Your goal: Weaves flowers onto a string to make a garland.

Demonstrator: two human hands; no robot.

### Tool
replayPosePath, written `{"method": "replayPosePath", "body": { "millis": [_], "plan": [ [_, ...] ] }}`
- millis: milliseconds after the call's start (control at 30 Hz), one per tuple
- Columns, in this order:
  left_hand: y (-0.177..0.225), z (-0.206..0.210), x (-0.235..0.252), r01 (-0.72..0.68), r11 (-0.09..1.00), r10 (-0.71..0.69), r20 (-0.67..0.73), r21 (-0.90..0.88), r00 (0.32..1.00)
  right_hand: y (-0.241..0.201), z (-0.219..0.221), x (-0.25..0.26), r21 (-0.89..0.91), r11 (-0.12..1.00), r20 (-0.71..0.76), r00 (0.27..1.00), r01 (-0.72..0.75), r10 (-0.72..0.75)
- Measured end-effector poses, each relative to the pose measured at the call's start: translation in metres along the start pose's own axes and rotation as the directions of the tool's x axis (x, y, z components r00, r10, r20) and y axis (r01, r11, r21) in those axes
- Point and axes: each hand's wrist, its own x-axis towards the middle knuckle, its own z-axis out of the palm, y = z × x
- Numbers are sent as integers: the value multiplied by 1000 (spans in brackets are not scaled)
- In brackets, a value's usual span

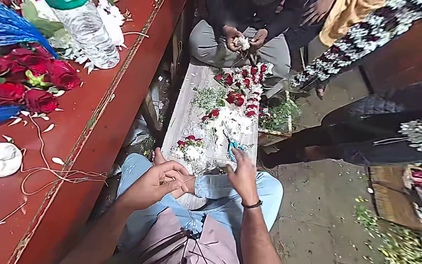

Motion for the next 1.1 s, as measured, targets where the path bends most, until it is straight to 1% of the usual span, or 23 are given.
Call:
{"method": "replayPosePath", "body": {
  "millis": [33, 67, 100, 133, 167, 200, 267, 333, 433, 467, 533, 600, 633, 700, 767, 800, 867, 900, 933, 967, 1000, 1033, 1100],
  "plan": [
    [-1, 2, 0, -10, 1000, 10, 22, -14, 1000, -25, -2, -10, 136, 985, 72, 990, 111, -121],
    [-4, 3, 3, -41, 998, 42, 28, -37, 999, -51, -4, -19, 370, 910, 152, 954, 187, -258],
    [-7, 3, 5, -73, 995, 74, 10, -67, 997, -75, -4, -26, 603, 771, 221, 886, 205, -409],
    [-8, 2, 7, -98, 991, 94, -49, -93, 994, -91, 0, -28, 758, 627, 263, 796, 178, -545],
    [-8, -1, 8, -125, 987, 110, -137, -103, 984, -99, 7, -25, 833, 535, 271, 740, 141, -616],
    [-9, -5, 9, -154, 984, 130, -226, -89, 965, -100, 12, -19, 853, 507, 264, 735, 125, -625],
    [-12, -14, 1, -183, 983, 165, -399, -6, 902, -90, 14, -9, 833, 541, 294, 733, 118, -614],
    [-20, -25, -7, -182, 982, 174, -540, 39, 824, -80, 0, 1, 803, 583, 352, 693, 122, -629],
    [-47, -37, -23, -147, 988, 136, -693, 43, 708, -70, -30, 4, 725, 669, 412, 674, 165, -613],
    [-57, -41, -26, -117, 988, 152, -724, 99, 673, -68, -41, 4, 683, 704, 419, 685, 196, -597],
    [-73, -45, -34, 19, 943, 250, -747, 331, 616, -64, -64, 4, 597, 761, 421, 708, 255, -567],
    [-84, -47, -46, 156, 882, 260, -734, 446, 628, -56, -91, 6, 528, 799, 418, 731, 288, -539],
    [-87, -49, -53, 224, 863, 197, -709, 454, 677, -52, -104, 8, 521, 805, 407, 747, 284, -526],
    [-93, -50, -71, 302, 829, 13, -557, 470, 831, -47, -126, 5, 552, 795, 379, 774, 251, -508],
    [-85, -46, -68, 232, 840, -88, -299, 491, 950, -53, -142, 7, 647, 725, 334, 768, 236, -547],
    [-73, -39, -60, 176, 861, -119, -147, 477, 982, -60, -147, 7, 690, 689, 323, 758, 220, -566],
    [-41, -11, -53, 74, 930, -138, 152, 361, 979, -73, -143, -3, 761, 631, 332, 748, 148, -575],
    [-22, 4, -46, -7, 970, -62, 273, 243, 960, -78, -137, -5, 791, 600, 332, 744, 115, -580],
    [-4, 17, -33, -110, 990, 74, 353, 83, 933, -82, -132, -4, 821, 563, 319, 744, 93, -588],
    [14, 27, -21, -210, 974, 227, 374, -88, 899, -84, -128, -2, 847, 525, 294, 748, 85, -595],
    [31, 37, -15, -298, 928, 359, 319, -225, 877, -84, -122, -2, 869, 489, 269, 756, 76, -597],
    [46, 44, -11, -381, 871, 453, 209, -310, 867, -83, -115, -5, 885, 461, 252, 764, 66, -594],
    [64, 48, -3, -516, 764, 546, -37, -387, 837, -73, -97, -8, 913, 406, 222, 769, 53, -599]
  ]
}}
